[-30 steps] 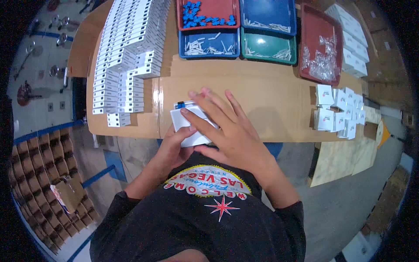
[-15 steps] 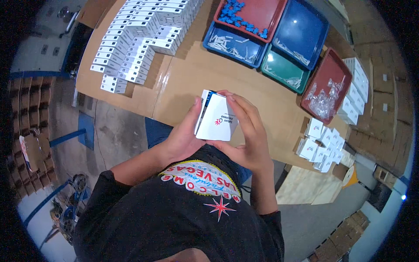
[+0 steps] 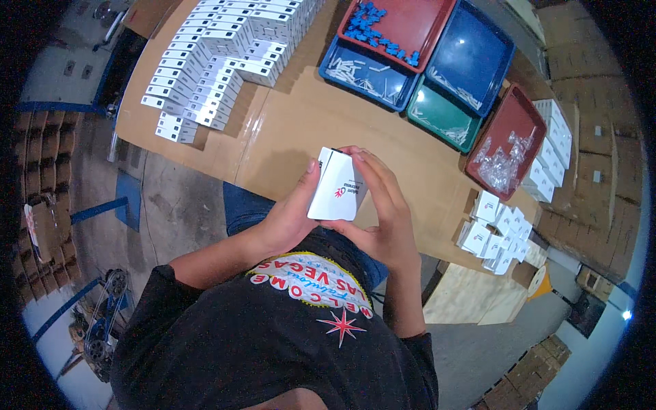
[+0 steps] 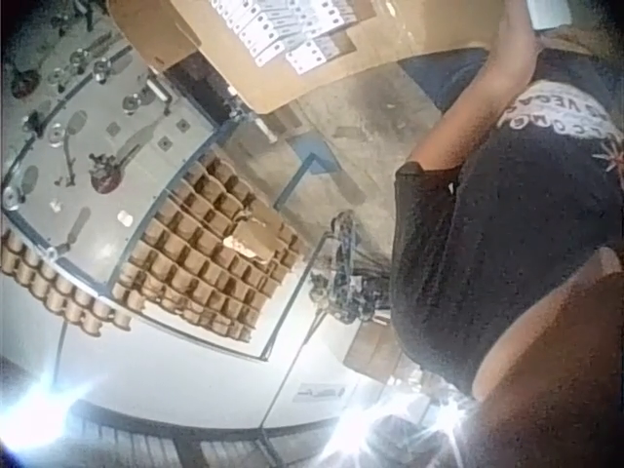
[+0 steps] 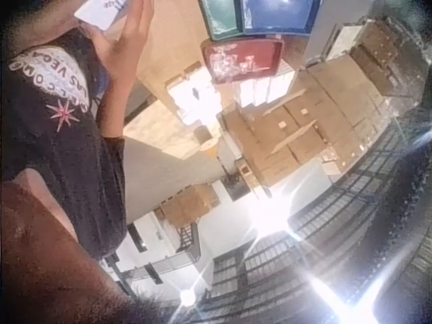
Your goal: Inspecting, assembling, and placing small industrial components into white boxes at a factory workbench.
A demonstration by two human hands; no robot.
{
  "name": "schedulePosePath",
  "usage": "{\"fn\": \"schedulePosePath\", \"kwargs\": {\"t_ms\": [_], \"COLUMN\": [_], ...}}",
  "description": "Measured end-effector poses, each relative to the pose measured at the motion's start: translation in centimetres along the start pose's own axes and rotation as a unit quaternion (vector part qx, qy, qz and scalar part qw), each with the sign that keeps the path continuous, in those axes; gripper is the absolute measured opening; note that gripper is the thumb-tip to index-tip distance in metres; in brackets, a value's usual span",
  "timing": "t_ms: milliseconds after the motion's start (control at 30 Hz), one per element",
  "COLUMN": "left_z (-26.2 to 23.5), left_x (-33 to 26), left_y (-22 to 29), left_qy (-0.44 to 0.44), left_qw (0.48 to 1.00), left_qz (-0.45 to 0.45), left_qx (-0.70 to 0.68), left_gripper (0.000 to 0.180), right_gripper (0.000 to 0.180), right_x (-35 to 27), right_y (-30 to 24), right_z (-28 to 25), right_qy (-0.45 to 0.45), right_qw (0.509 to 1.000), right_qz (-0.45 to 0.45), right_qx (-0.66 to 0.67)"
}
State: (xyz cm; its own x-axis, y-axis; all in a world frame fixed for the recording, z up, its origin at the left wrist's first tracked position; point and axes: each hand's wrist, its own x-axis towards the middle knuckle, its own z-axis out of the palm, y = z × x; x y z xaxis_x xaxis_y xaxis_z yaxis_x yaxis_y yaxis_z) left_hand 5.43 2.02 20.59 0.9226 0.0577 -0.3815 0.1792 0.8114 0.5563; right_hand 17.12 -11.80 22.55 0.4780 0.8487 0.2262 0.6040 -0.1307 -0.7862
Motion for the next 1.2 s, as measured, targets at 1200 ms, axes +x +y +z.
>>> {"fn": "schedulePosePath", "kwargs": {"t_ms": [1200], "left_z": [-4.3], "left_x": [-2.4], "left_y": [1.1], "left_qy": [-0.041], "left_qw": [0.997], "left_qz": [0.056], "left_qx": [-0.046], "left_gripper": [0.052], "right_gripper": [0.05], "right_x": [-0.4], "right_y": [-2.1], "right_z": [1.1], "right_qy": [0.18], "right_qw": [0.977], "right_qz": [-0.065], "right_qx": [-0.098]}}
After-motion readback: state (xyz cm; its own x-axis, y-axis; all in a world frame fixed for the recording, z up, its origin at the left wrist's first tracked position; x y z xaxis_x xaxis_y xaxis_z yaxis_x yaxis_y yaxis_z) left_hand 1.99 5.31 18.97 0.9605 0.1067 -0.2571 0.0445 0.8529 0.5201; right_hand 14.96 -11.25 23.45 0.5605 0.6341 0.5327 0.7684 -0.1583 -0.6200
